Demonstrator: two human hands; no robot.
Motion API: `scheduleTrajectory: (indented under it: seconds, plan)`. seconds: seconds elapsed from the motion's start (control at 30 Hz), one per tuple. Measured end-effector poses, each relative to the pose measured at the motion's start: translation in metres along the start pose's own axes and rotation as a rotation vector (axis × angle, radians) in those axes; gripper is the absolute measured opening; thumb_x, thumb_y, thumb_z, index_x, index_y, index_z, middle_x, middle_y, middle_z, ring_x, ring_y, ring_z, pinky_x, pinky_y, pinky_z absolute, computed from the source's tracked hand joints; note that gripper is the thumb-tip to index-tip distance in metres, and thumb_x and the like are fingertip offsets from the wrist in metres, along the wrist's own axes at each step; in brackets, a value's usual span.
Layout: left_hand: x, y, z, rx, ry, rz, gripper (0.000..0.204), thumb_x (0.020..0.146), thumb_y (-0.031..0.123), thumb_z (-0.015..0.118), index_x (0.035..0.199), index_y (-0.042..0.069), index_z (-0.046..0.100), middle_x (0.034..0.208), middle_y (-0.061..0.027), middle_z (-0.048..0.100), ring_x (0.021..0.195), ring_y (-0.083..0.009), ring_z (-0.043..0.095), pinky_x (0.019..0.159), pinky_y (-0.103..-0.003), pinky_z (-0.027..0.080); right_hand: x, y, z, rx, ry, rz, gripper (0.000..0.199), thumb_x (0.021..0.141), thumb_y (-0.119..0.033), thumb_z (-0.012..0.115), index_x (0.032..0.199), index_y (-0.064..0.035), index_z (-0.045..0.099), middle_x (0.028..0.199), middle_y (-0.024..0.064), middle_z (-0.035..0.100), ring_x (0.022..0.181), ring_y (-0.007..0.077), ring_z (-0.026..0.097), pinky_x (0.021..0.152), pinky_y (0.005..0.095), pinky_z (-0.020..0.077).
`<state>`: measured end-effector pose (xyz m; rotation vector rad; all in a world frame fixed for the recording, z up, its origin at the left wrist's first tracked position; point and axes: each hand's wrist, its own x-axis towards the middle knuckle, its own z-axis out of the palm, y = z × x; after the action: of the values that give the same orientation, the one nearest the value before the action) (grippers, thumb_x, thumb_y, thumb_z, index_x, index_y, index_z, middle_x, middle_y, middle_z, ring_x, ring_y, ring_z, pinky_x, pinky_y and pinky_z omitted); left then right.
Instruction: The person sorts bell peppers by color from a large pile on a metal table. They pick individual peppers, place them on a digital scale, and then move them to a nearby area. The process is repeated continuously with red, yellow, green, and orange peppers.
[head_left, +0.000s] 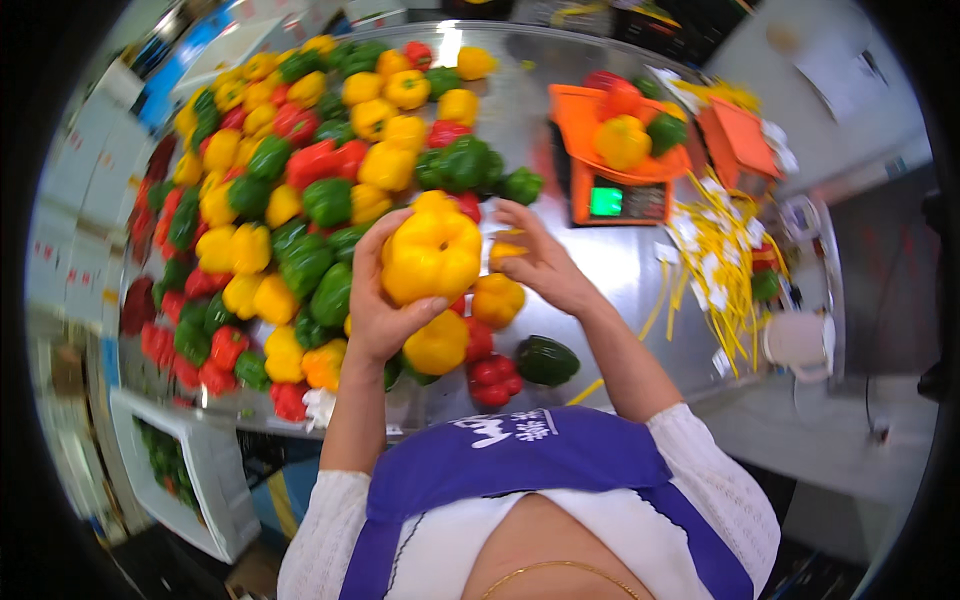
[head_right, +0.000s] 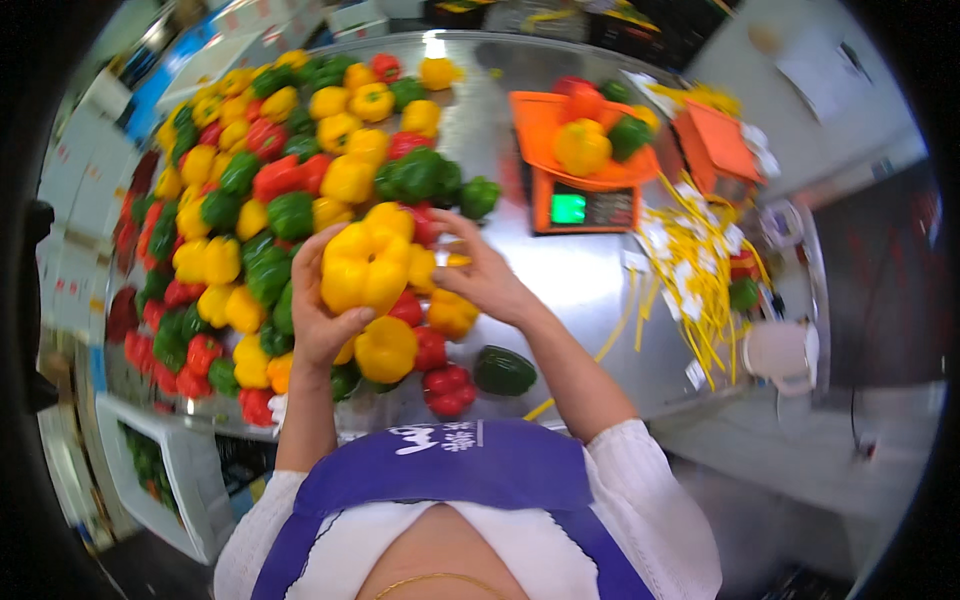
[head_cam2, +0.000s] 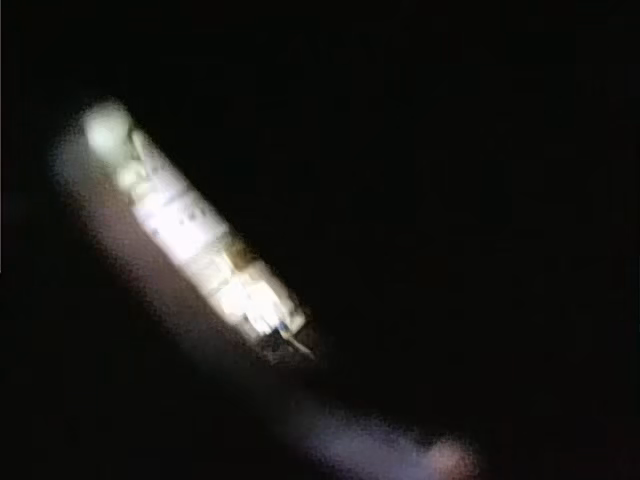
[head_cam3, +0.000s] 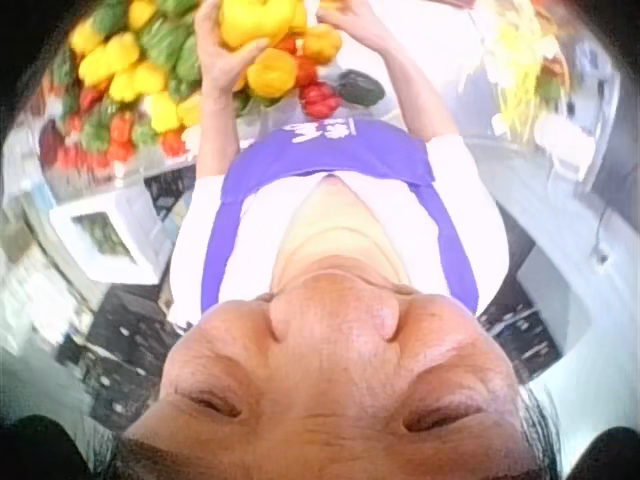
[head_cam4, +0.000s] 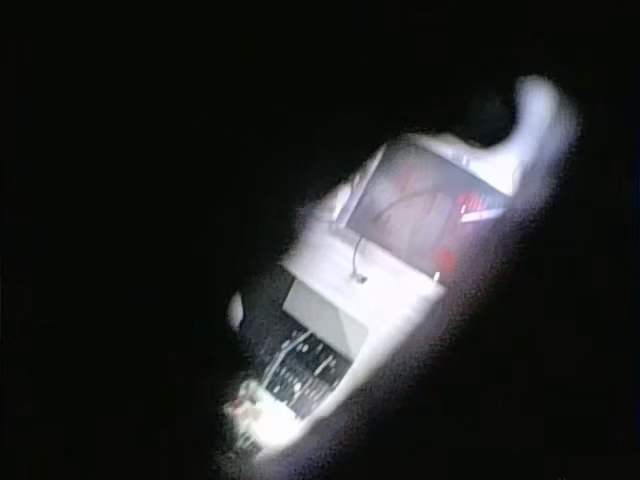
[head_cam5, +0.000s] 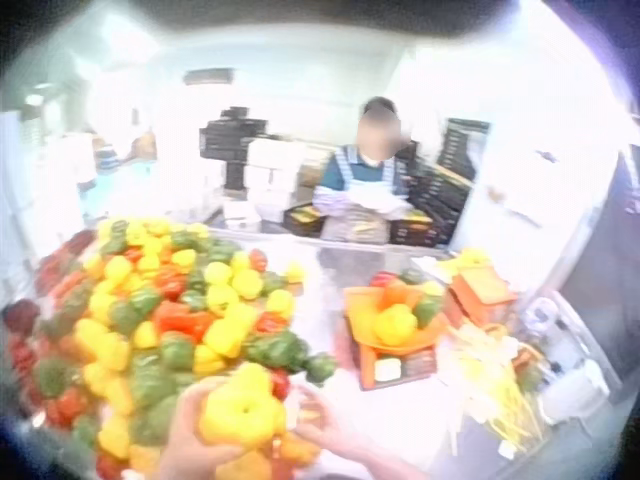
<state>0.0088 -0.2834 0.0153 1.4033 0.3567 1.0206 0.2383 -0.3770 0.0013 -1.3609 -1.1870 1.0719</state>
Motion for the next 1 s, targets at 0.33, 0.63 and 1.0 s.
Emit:
scheduleTrajectory:
  seconds: [0.33, 0.63, 1.0]
  plan:
    - [0.009, -0.012, 0.075, -0.022, -0.079, -0.333, 0.092, 0.085, 0.009, 0.073, 0.160, 0.010, 0.022, 0.156, -0.0153, 0.036, 0.143, -0.0301, 0.041, 0.116, -0.041, 0.039, -0.033, -0.021, -0.033, 0.278, 0.106, -0.201, 0.066, 0.097, -0.025, 0.067, 0.153, -0.0078, 0.036, 0.142, 0.0105, 0.050, 0.132, 0.0245, 0.051, 0.113, 0.0373, 0.0401]
    - [0.035, -0.028, 0.107, 0.171, -0.193, -0.314, 0.090, 0.076, 0.014, 0.089, 0.148, 0.007, 0.035, 0.139, -0.0118, 0.051, 0.124, -0.0253, 0.058, 0.103, -0.039, 0.051, 0.003, -0.005, -0.137, -0.571, 0.299, -0.226, 0.052, 0.092, -0.035, 0.070, 0.132, -0.0025, 0.058, 0.113, 0.0157, 0.066, 0.103, 0.0318, 0.065, 0.090, 0.0409, 0.0537]
    - [0.126, -0.100, 0.172, 0.011, -0.090, -0.293, 0.081, 0.081, 0.015, 0.082, 0.146, 0.002, 0.036, 0.139, -0.0142, 0.049, 0.128, -0.0257, 0.054, 0.105, -0.037, 0.047, 0.069, 0.019, -0.237, -1.139, 0.524, 0.102, 0.076, 0.081, -0.045, 0.077, 0.143, -0.0110, 0.049, 0.115, 0.0192, 0.063, 0.103, 0.0389, 0.067, 0.085, 0.0498, 0.0546]
